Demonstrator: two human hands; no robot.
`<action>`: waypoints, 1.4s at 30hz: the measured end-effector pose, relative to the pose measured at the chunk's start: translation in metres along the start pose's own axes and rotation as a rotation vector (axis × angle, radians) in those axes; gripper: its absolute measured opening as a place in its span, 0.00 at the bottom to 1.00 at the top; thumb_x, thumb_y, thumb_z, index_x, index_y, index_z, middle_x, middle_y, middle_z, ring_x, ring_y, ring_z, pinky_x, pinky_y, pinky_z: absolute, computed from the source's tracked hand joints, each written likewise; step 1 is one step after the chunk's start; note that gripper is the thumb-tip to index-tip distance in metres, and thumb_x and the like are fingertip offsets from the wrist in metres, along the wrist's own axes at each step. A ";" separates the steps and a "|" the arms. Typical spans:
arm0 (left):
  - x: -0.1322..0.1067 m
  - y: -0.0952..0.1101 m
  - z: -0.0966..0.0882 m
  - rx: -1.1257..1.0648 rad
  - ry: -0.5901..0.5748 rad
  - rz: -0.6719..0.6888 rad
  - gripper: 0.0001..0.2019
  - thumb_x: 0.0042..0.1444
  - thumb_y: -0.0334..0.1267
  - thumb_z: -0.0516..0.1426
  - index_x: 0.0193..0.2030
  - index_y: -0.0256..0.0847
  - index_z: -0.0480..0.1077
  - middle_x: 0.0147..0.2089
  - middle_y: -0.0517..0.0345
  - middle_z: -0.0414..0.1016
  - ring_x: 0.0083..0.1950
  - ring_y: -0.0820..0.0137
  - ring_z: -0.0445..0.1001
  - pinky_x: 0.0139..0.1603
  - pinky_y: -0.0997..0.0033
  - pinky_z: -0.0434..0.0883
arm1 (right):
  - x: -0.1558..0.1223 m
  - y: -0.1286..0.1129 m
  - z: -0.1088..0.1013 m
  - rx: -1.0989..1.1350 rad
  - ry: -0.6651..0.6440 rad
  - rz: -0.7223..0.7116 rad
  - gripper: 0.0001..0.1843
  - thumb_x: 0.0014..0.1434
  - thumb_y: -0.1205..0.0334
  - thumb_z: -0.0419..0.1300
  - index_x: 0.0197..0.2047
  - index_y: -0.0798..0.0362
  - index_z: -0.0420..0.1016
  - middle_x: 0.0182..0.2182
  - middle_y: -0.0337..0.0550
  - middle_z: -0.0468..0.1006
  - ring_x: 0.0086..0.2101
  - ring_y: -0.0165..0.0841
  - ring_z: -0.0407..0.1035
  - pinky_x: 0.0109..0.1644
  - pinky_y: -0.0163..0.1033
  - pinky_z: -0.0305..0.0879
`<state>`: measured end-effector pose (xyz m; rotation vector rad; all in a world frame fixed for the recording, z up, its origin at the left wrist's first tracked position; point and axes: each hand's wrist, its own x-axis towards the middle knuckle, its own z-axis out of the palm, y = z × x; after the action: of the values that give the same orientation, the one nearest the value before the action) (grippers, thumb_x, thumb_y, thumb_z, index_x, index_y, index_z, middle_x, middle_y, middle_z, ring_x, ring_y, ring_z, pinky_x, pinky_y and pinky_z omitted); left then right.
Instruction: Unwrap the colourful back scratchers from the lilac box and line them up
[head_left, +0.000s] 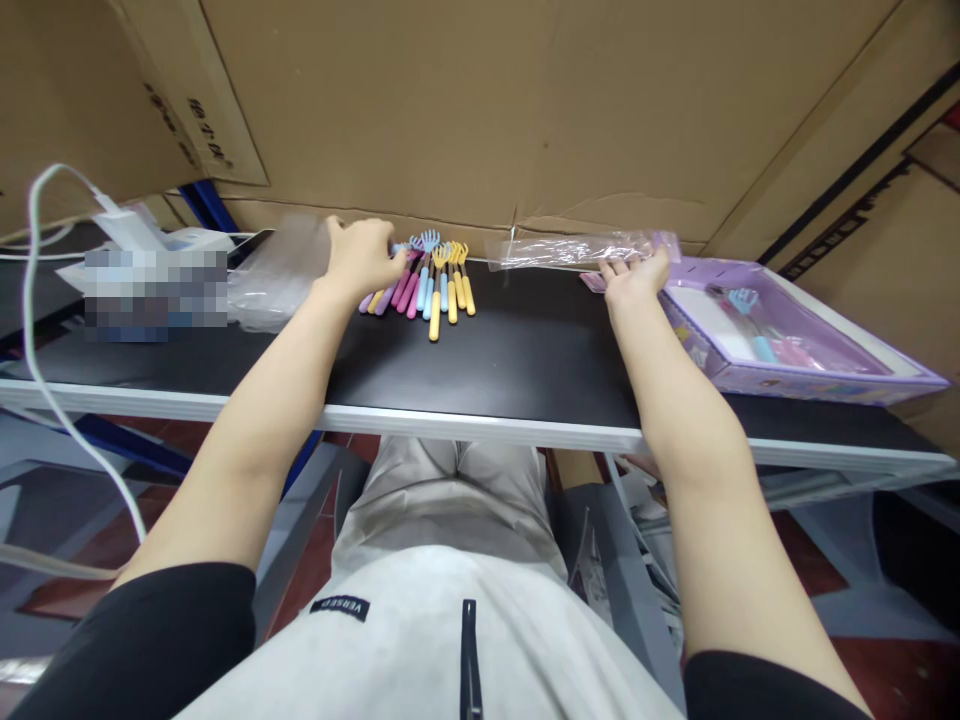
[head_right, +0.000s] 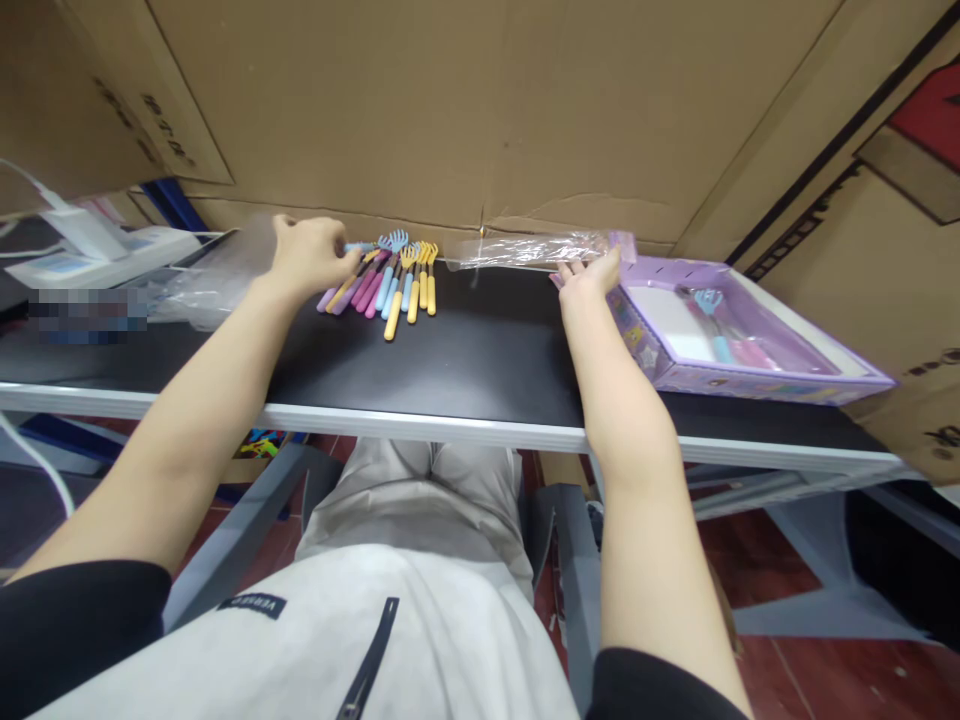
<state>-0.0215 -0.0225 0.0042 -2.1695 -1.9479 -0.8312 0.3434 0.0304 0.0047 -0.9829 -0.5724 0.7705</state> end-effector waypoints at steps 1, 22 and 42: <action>0.002 0.000 0.002 0.036 -0.059 0.010 0.14 0.60 0.46 0.56 0.40 0.38 0.76 0.45 0.45 0.81 0.63 0.45 0.72 0.69 0.41 0.56 | -0.001 0.000 0.001 0.039 0.026 0.054 0.30 0.75 0.55 0.37 0.70 0.63 0.62 0.66 0.69 0.68 0.57 0.42 0.78 0.52 0.49 0.78; 0.006 0.024 0.047 -0.741 0.178 0.202 0.09 0.64 0.43 0.62 0.45 0.41 0.74 0.47 0.51 0.81 0.52 0.59 0.79 0.62 0.59 0.72 | -0.020 0.036 0.027 -0.126 -0.293 0.063 0.14 0.64 0.52 0.67 0.38 0.51 0.70 0.29 0.37 0.73 0.34 0.31 0.75 0.44 0.45 0.83; -0.020 0.066 0.056 -1.260 -0.161 0.018 0.17 0.51 0.36 0.72 0.44 0.39 0.71 0.41 0.55 0.78 0.38 0.69 0.80 0.41 0.69 0.79 | -0.116 0.043 0.044 -0.311 -0.599 0.059 0.17 0.59 0.54 0.74 0.36 0.50 0.69 0.30 0.34 0.77 0.29 0.26 0.75 0.37 0.32 0.76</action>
<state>0.0582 -0.0274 -0.0346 -2.8037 -1.5650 -2.4080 0.2276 -0.0241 -0.0240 -1.0532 -1.2140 1.0577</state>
